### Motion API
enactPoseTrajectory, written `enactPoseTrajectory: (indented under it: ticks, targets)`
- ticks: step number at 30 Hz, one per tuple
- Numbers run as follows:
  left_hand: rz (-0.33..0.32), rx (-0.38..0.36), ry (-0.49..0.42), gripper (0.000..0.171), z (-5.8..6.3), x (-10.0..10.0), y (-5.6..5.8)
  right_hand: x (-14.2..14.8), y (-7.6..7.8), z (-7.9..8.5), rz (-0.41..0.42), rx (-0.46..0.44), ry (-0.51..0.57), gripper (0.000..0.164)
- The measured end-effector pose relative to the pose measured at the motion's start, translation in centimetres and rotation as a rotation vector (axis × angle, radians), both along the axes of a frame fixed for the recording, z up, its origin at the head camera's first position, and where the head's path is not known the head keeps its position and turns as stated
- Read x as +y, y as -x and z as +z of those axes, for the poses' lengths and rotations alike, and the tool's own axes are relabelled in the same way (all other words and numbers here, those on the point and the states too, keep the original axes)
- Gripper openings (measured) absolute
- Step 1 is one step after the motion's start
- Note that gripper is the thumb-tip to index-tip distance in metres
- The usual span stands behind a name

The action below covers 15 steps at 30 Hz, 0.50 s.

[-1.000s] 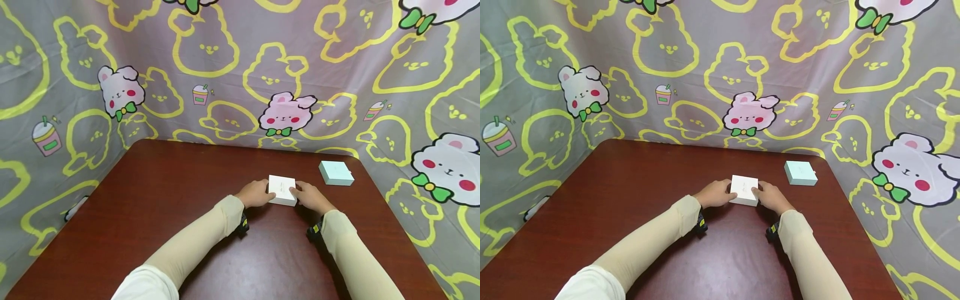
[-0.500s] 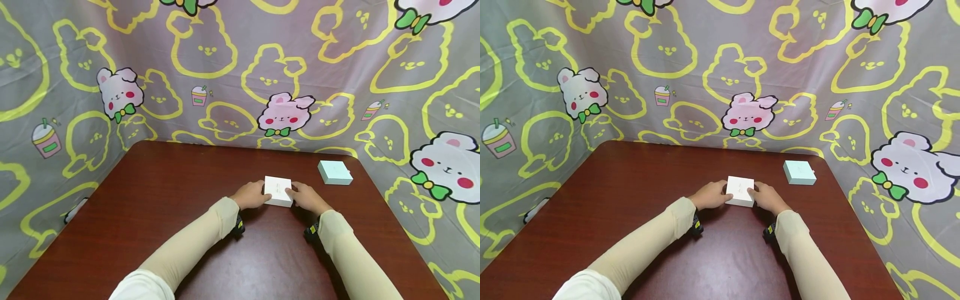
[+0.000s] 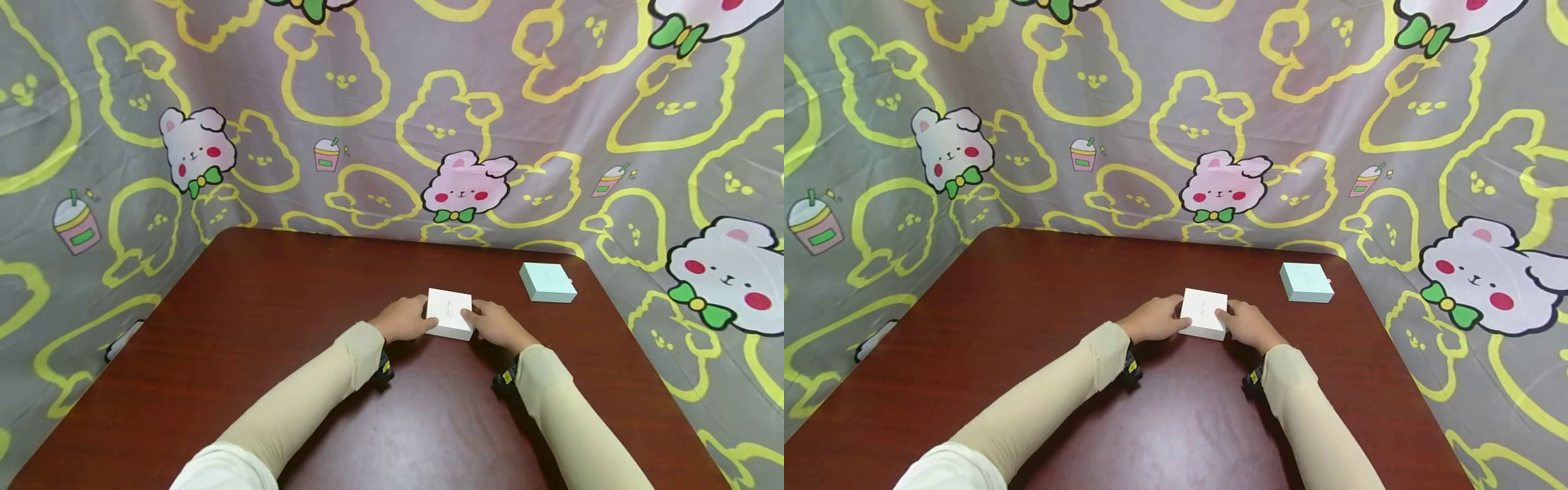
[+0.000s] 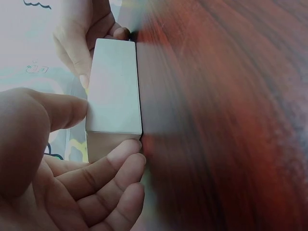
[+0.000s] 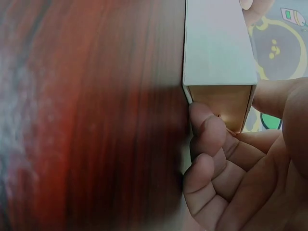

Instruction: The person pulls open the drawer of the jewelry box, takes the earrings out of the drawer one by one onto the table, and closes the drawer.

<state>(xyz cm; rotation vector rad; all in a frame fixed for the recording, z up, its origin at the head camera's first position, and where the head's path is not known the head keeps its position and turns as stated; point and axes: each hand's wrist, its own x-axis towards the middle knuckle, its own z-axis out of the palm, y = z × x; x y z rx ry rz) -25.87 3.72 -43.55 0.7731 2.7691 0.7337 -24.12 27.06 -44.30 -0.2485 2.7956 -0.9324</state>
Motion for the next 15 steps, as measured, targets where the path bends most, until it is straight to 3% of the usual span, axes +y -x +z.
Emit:
enactPoseTrajectory:
  ticks: [15]
  targets:
    - [-0.009, -0.019, -0.009, 0.056, -0.2, -1.1, -0.1, -1.0, -0.4, 0.4, 0.017, -0.017, 0.009, 0.044]
